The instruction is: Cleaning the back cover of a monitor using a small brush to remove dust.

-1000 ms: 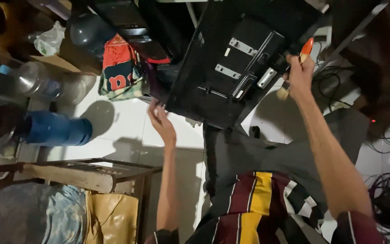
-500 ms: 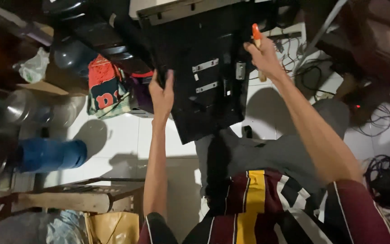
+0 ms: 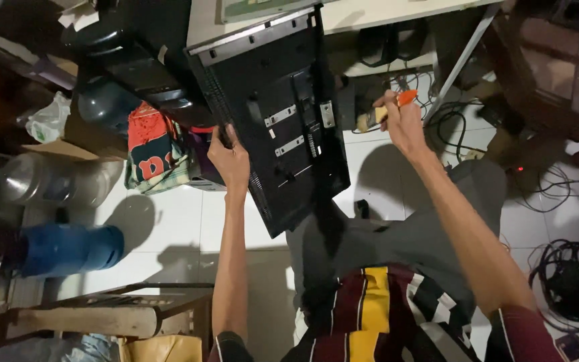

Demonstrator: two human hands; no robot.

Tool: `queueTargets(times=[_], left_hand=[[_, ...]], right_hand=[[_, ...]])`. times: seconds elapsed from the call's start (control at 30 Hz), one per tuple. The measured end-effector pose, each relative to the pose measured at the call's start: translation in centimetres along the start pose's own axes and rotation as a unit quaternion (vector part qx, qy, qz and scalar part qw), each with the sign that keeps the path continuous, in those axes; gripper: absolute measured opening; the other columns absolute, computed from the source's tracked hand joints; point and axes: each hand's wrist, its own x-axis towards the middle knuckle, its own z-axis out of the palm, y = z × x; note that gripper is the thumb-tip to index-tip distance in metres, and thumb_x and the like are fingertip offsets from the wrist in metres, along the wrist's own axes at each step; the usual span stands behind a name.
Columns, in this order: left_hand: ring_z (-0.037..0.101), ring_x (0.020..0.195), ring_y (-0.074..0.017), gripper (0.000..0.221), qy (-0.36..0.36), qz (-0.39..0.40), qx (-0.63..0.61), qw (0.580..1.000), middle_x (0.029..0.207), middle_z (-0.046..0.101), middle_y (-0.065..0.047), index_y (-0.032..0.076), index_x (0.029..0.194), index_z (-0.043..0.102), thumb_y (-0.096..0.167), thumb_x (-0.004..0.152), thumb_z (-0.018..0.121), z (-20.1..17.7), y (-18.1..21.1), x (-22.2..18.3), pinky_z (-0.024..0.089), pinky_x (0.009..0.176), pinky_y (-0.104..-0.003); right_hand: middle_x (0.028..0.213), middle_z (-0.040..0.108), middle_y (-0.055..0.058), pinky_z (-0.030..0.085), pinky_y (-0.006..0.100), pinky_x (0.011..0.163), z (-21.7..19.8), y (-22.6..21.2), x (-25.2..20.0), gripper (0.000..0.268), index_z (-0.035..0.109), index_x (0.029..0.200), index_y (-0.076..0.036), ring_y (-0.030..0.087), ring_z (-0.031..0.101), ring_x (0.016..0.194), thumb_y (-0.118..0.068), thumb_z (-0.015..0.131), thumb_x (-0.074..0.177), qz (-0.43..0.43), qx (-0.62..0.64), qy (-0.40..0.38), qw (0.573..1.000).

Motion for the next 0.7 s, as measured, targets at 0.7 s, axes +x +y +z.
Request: queueTargets(times=[0.7], left_hand=[[0.065, 0.05, -0.0385, 0.02, 0.043, 0.043, 0.144, 0.988, 0.056, 0.06, -0.017, 0.0, 0.105, 0.065, 0.02, 0.103, 0.06, 1.1, 5.3, -3.3, 0.051, 0.049, -0.035]], right_hand=[[0.106, 0.072, 0.028, 0.059, 0.046, 0.09, 8.3, -4.3, -3.6, 0.016, 0.073, 0.109, -0.004, 0.045, 0.07, 0.104, -0.018, 0.068, 0.103, -0.179, -0.093, 0.046, 0.978]])
